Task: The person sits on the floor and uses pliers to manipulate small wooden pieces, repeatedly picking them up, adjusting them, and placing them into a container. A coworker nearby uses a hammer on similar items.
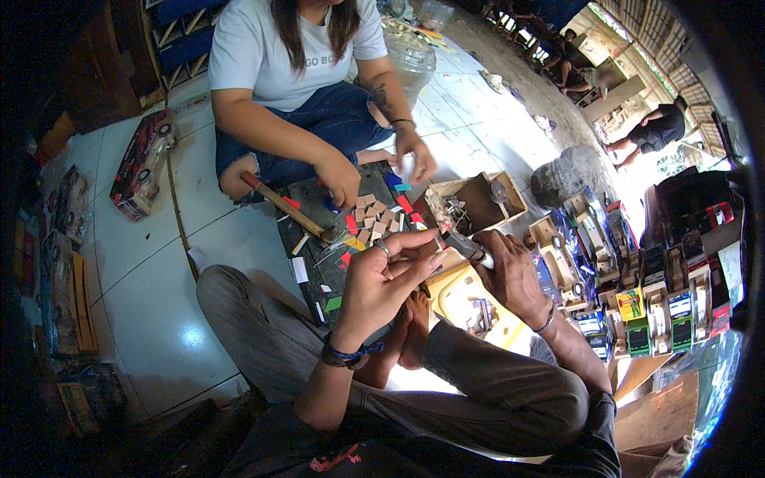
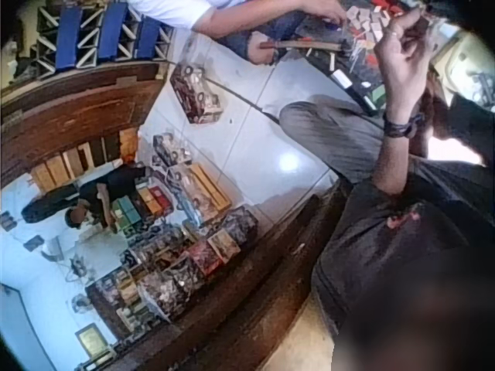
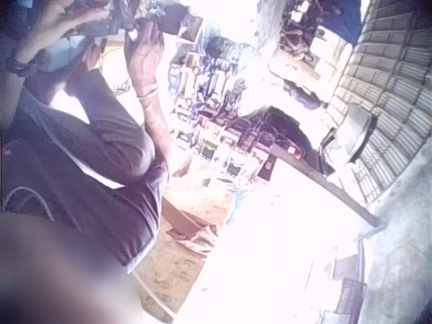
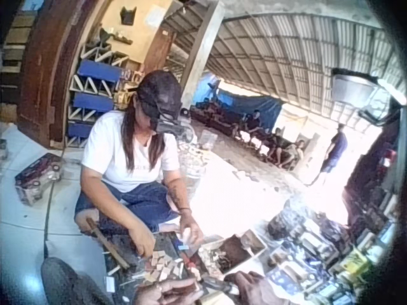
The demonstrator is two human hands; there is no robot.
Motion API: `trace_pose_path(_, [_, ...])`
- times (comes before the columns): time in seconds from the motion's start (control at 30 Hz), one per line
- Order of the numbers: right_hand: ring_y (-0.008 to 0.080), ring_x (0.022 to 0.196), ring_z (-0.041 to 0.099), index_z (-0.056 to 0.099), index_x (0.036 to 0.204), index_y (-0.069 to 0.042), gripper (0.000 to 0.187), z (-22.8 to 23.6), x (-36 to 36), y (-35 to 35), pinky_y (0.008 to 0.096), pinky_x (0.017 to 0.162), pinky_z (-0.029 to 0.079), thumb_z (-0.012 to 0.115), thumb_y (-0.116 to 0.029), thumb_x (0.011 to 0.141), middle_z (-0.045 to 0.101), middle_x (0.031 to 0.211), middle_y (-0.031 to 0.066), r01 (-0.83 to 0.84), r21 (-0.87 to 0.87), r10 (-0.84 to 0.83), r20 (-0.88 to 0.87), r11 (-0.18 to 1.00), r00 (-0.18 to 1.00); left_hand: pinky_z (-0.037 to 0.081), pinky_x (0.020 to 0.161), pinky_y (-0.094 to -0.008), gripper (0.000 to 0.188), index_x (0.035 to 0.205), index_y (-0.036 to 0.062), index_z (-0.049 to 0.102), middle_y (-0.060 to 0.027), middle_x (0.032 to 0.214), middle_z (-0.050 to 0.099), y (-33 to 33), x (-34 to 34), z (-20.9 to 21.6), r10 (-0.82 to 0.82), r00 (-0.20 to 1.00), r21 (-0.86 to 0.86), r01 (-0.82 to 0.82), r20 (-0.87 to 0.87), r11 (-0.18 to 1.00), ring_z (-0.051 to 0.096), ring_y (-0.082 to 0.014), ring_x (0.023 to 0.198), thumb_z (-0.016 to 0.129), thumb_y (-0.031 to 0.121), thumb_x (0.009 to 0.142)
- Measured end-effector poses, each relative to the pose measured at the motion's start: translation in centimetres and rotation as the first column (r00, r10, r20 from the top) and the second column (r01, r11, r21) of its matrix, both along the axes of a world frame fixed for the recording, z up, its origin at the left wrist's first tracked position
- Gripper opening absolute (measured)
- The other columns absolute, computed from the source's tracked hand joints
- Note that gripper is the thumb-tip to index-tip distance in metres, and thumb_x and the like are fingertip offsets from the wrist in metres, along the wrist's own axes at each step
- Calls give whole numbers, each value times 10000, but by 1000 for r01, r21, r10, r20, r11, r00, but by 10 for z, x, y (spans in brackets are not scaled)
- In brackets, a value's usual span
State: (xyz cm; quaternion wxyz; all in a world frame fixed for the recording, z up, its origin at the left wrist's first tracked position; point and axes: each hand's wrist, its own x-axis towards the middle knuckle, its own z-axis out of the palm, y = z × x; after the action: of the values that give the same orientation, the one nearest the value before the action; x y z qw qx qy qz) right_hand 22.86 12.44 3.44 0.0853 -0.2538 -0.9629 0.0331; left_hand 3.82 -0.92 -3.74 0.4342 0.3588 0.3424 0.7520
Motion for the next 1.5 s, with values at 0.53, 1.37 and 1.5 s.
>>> trace_pose_path(0.53, [354,670,698,696,1153,-34,395,22,5,11,422,587,535,776,-324,898,706,791,186,-187,-296,201,17,937,979,536,988,-264,334,1311,-27,618,-109,1266,683,-2,-3,-2,-39,983,36,46,-180,998,654,-126,1132,659,-14,979])
trace_pose_path(1.37, [409,883,703,681,1207,-65,370,38,2,13,468,777,554,713,-311,932,727,976,209,-233,-190,249,68,954,966,570,946,-292,320,1330,-16,587,-125,1299,662,4,-2,-4,-233,968,46,230,89,972,707,-191,1061,627,37,1017])
trace_pose_path(1.5, [392,1047,664,611,1319,-92,432,33,6,14,462,857,542,683,-288,941,684,1213,193,-172,-144,192,146,975,970,583,894,-282,229,1222,-16,646,-125,1208,700,3,-3,-3,-126,989,-8,126,74,992,717,-172,999,657,45,1001])
